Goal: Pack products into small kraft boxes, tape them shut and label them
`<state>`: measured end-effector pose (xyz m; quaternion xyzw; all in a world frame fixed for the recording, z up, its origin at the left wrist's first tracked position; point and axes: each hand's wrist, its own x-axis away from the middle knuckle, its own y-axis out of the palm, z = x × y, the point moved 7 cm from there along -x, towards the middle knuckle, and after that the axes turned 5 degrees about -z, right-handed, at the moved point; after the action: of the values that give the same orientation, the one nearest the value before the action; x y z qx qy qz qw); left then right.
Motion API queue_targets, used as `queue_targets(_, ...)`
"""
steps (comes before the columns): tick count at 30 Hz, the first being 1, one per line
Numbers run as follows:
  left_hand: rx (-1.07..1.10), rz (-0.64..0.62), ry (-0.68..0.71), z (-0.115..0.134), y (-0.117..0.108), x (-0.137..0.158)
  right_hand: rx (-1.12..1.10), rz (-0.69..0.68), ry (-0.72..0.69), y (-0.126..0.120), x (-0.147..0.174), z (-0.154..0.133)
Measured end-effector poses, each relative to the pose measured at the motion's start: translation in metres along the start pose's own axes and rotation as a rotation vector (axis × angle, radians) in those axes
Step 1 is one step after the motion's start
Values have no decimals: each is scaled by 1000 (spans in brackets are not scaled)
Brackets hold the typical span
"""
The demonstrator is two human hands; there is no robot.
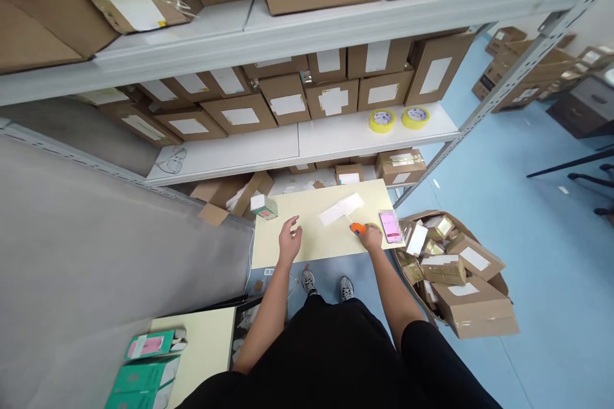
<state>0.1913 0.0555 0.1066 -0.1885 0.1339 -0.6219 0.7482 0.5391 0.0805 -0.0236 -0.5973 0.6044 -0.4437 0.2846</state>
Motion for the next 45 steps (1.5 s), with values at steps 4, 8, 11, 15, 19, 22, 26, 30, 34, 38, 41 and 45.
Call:
queue_targets(4,5,54,24,12,-9,5,-150,38,-119,-28,-7,-40)
queue_targets(8,-16,158,24,7,-36,29,-298,124,-340,-50,-11,-99)
queue_targets(11,-31,261,-3,-6,-65,59,-360,128,-512,-55,-2,-154)
queue_targets(15,-23,430,-58,-27,-111,108,-400,52,-723,-45,32,-231)
queue_targets(19,34,612,-130,-49,-156,165,-389,-57,-895,-21,85,-296)
queue_targets(22,108,745,-180,-66,-189,218,-369,-138,-996,4,133,-336)
queue_targets(26,160,888,-212,-88,-233,308,-360,-241,-1098,40,210,-383)
queue_targets(30,186,1013,-249,-117,-275,414,-379,-340,-1213,76,305,-424)
queue_targets(34,192,1132,-298,-148,-308,523,-369,-428,-1325,112,408,-455)
queue_targets(38,187,1269,-345,-171,-333,628,-330,-521,-1446,147,516,-475)
queue_targets(41,175,1364,-376,-178,-347,704,-307,-612,-1532,171,597,-484)
queue_targets(45,146,1491,-450,-180,-354,802,-282,-759,-1666,198,699,-491)
